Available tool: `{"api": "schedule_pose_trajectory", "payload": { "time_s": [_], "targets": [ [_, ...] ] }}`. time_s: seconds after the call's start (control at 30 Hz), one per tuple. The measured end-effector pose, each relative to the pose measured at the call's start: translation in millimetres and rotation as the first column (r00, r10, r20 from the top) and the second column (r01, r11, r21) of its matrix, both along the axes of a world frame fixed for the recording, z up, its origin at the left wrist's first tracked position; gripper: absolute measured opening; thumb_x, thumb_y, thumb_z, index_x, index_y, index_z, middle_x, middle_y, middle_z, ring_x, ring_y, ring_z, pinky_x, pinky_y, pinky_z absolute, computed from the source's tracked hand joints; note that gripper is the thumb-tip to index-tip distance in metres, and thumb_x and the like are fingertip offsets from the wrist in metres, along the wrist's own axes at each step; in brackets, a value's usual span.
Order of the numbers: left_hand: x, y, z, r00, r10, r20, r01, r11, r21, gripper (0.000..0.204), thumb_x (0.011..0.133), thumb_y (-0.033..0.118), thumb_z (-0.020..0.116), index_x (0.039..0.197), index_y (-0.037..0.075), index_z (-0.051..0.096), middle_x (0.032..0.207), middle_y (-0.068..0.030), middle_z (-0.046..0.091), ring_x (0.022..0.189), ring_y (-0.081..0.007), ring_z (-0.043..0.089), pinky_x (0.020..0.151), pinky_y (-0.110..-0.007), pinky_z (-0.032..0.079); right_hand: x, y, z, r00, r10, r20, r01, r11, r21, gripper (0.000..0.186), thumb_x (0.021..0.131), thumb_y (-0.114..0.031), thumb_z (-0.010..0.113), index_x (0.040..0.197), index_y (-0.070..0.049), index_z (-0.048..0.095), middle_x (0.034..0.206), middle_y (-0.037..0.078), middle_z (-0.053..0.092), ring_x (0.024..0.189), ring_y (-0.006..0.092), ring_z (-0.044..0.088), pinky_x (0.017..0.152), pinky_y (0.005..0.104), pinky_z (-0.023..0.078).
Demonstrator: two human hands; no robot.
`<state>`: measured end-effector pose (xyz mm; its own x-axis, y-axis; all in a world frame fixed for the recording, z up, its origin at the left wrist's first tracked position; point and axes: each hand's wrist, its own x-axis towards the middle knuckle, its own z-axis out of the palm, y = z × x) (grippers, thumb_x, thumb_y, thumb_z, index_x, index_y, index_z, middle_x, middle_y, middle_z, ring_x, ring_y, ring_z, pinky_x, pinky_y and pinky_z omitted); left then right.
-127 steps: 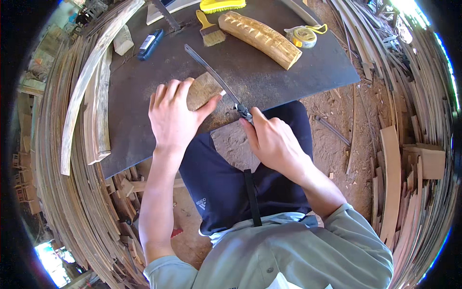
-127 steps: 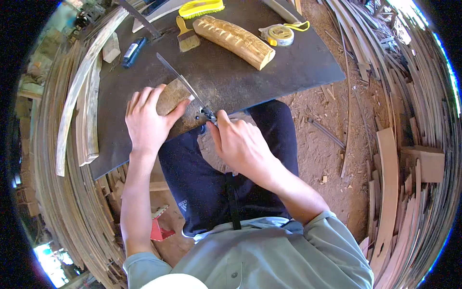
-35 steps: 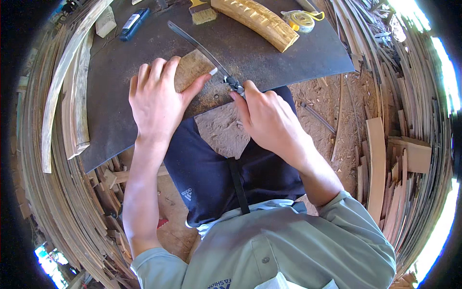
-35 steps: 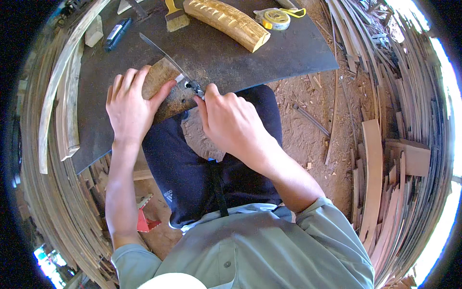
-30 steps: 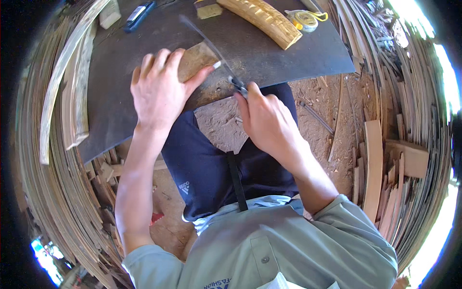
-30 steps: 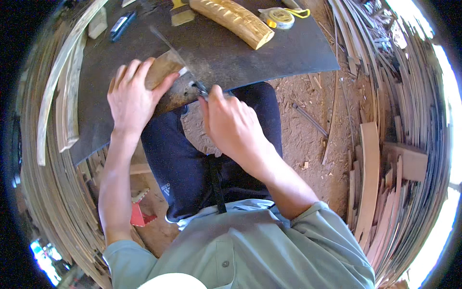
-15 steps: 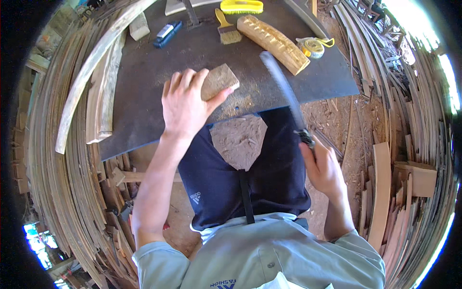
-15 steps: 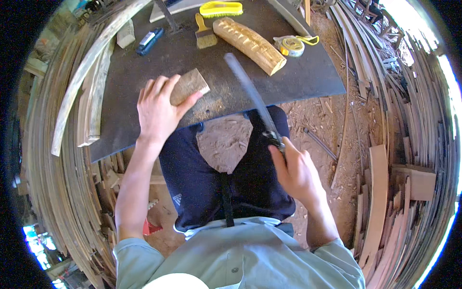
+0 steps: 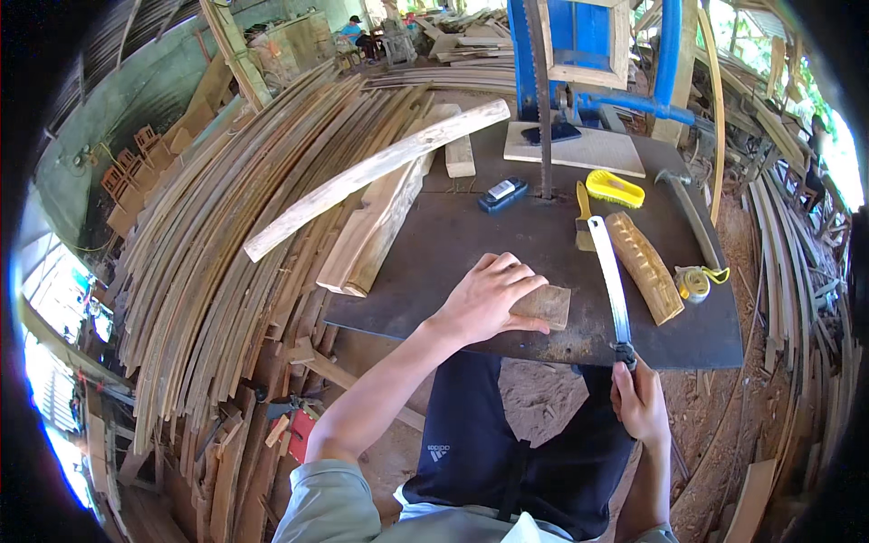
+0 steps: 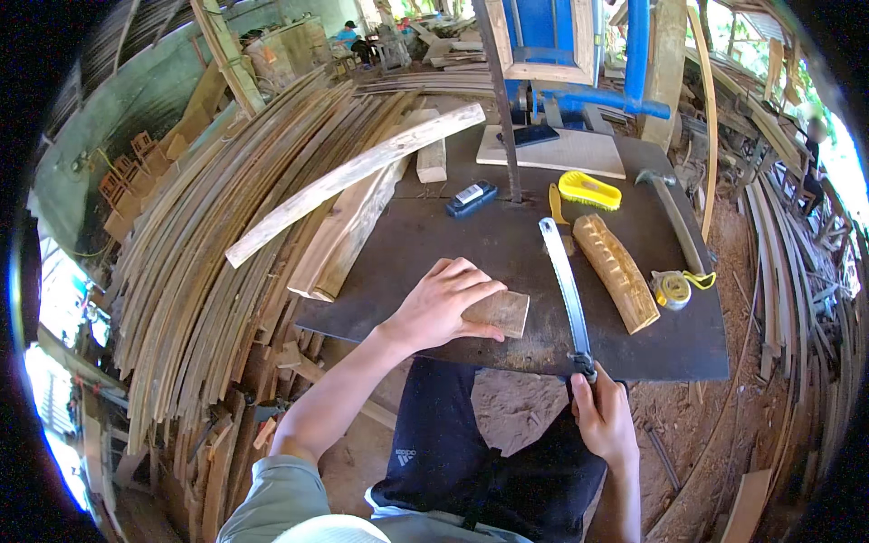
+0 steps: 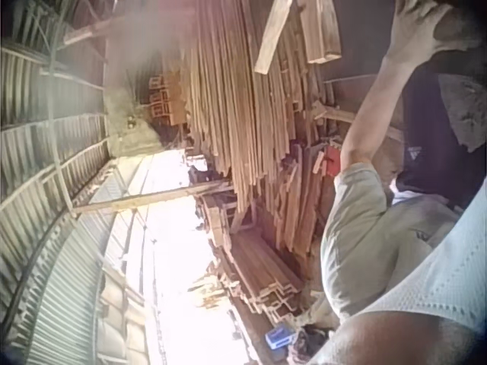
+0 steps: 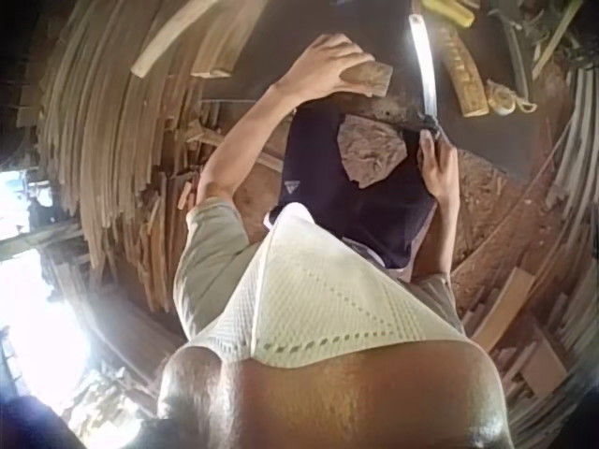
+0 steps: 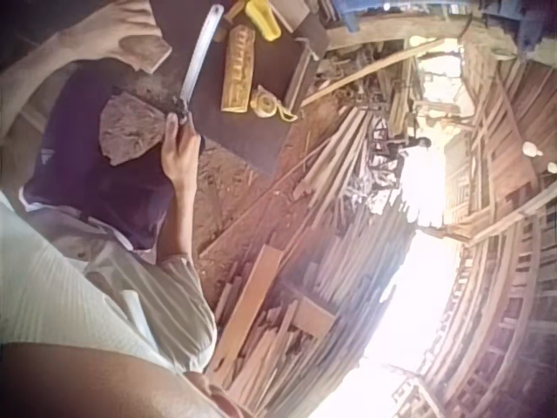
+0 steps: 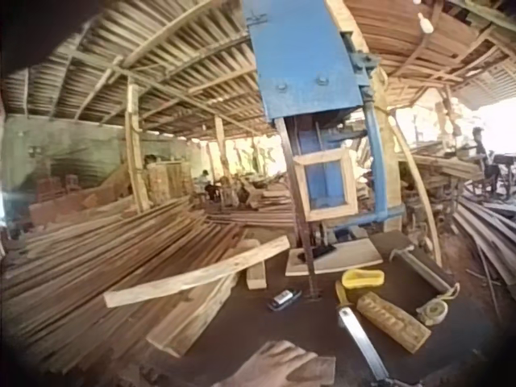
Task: Sawing a small rectangular block of wood with a handheld handsaw on a workshop table.
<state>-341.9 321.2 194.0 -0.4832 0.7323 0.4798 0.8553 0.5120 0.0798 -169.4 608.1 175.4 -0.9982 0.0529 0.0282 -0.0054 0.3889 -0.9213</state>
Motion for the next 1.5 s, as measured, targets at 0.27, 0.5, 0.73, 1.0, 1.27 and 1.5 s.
{"api": "schedule_pose_trajectory", "payload": {
  "time_s": [0.27,0.5,0.73,1.0,1.27,1.5],
  "targets": [
    [-8.2,-0.8,3.1,0.967,-0.159,0.201,0.176,0.982,-0.067,0.072,0.089,0.062,0.079,0.147,0.02,0.069,0.137,-0.003,0.072,0.129,-0.0247,0.058,0.121,-0.046,0.041,18.5,0.1,-13.4,0.992,-0.017,0.126,0.035,0.989,-0.144,0.033,0.115,-0.028,0.055,0.097,-0.001,0.06,0.063,0.0,0.056,0.057,0.0078,0.052,0.053,0.0282,0.04],
    [6.7,-2.5,-2.1,0.932,-0.186,0.312,0.153,0.98,0.126,0.05,0.103,0.048,0.072,0.142,0.016,0.072,0.14,-0.0087,0.07,0.135,-0.0277,0.058,0.123,-0.049,0.04,31.4,-6.5,-17.0,0.987,0.014,0.163,0.013,0.986,-0.165,0.038,0.115,-0.034,0.054,0.096,-0.001,0.059,0.065,-0.001,0.056,0.058,0.0072,0.053,0.054,0.0267,0.041],
    [-1.9,17.4,-14.4,0.967,-0.029,0.253,-0.031,0.973,0.23,0.03,0.103,0.037,0.071,0.112,0.01,0.08,0.12,-0.0074,0.077,0.118,-0.028,0.068,0.107,-0.044,0.05,31.3,-22.4,-10.8,0.979,0.032,0.201,0.008,0.981,-0.192,0.029,0.112,-0.028,0.061,0.102,-0.001,0.061,0.065,-0.001,0.055,0.059,0.0068,0.05,0.054,0.0283,0.04],
    [-42.8,27.8,-4.1,0.987,-0.105,0.119,0.093,0.99,0.103,0.025,0.104,0.028,0.069,0.112,0.007,0.078,0.122,-0.0117,0.075,0.118,-0.0312,0.067,0.106,-0.043,0.05,27.3,-17.1,-11.5,0.998,0.035,0.056,-0.03,0.995,-0.097,0.032,0.109,-0.03,0.067,0.106,0.001,0.062,0.061,0.015,0.048,0.056,0.0159,0.042,0.053,0.038,0.038],
    [10.5,-15.9,23.9,0.988,-0.022,0.15,0.014,0.999,0.052,0.023,0.092,0.015,0.08,0.112,0.006,0.074,0.125,-0.0118,0.073,0.117,-0.0353,0.069,0.102,-0.047,0.055,39.4,-2.3,-26.9,0.992,0.122,-0.025,-0.123,0.992,-0.021,0.037,0.113,-0.034,0.058,0.1,0.001,0.055,0.063,0.026,0.056,0.063,0.0489,0.062,0.057,0.0545,0.044],
    [47.5,-30.2,7.5,0.997,-0.028,0.07,0.032,0.998,-0.063,0.035,0.091,0.018,0.08,0.123,0.007,0.077,0.137,-0.0108,0.072,0.129,-0.0341,0.068,0.107,-0.048,0.055,48.8,5.1,-19.9,0.994,0.101,0.052,-0.101,0.995,-0.002,0.036,0.112,-0.033,0.061,0.1,0.001,0.056,0.061,0.023,0.056,0.056,0.0422,0.061,0.054,0.0494,0.041]
  ]
}}
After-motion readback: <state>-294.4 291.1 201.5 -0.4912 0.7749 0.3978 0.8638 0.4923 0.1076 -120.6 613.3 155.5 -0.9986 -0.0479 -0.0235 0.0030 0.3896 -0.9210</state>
